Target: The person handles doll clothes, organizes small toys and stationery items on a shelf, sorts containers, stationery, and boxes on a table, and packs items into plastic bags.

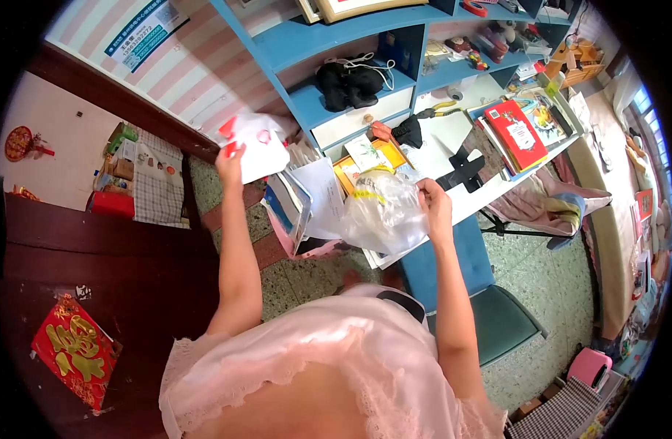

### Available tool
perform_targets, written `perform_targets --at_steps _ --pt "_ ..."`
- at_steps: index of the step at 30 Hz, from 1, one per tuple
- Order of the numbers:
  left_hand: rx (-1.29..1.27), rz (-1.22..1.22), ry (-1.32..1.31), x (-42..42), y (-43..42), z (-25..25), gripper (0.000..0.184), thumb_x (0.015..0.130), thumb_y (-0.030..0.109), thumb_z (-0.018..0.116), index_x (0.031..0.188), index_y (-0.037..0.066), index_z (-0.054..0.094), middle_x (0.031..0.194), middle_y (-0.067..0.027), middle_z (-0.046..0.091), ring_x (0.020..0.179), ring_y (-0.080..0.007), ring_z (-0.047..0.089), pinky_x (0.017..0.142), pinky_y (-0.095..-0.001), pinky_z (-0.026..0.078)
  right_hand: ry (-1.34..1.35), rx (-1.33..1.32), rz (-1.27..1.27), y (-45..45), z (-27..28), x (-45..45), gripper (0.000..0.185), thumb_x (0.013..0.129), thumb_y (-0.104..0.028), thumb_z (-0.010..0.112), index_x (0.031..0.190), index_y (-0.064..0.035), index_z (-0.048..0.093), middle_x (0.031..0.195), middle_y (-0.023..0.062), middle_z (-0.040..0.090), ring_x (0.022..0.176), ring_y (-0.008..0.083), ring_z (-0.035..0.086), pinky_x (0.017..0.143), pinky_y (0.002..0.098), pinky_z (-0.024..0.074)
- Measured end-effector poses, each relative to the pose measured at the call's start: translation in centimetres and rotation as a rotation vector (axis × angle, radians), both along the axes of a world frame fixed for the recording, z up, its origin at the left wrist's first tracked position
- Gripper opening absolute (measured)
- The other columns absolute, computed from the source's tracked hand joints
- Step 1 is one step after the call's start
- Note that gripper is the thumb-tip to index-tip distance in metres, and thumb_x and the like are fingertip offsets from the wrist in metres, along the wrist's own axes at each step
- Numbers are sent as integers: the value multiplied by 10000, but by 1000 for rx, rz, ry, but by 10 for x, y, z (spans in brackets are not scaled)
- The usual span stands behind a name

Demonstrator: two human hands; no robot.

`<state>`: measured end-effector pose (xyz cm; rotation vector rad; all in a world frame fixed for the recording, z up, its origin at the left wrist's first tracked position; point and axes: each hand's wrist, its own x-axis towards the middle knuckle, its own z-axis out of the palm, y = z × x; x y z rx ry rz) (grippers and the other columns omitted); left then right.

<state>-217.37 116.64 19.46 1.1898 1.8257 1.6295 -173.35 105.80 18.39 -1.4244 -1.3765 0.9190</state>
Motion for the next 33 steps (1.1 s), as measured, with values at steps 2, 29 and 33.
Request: perform_targets --at_steps 2,29,33 --pt "133 -12 -323 -3 -35 32 324 778 126 666 1030 -60 583 943 -97 621 810 -171 587 728 -285 464 13 -4 20 0 18 -11 94 760 -3 546 854 0 537 691 23 506 653 84 466 633 233 409" --pt "-191 -112 -830 58 -216 25 817 833 636 417 1378 61 218 1386 -168 289 1290 -286 287 1064 -473 234 552 -149 657 -3 67 -184 338 772 -32 611 1107 -10 573 916 7 618 801 78 564 755 238 462" --pt "-114 -191 -886 39 -209 47 876 790 716 379 1386 90 236 1386 -111 321 1268 -281 315 1025 -473 271 342 205 967 -13 71 -170 259 791 -50 616 1043 6 605 1096 55 567 1023 123 490 914 282 373"
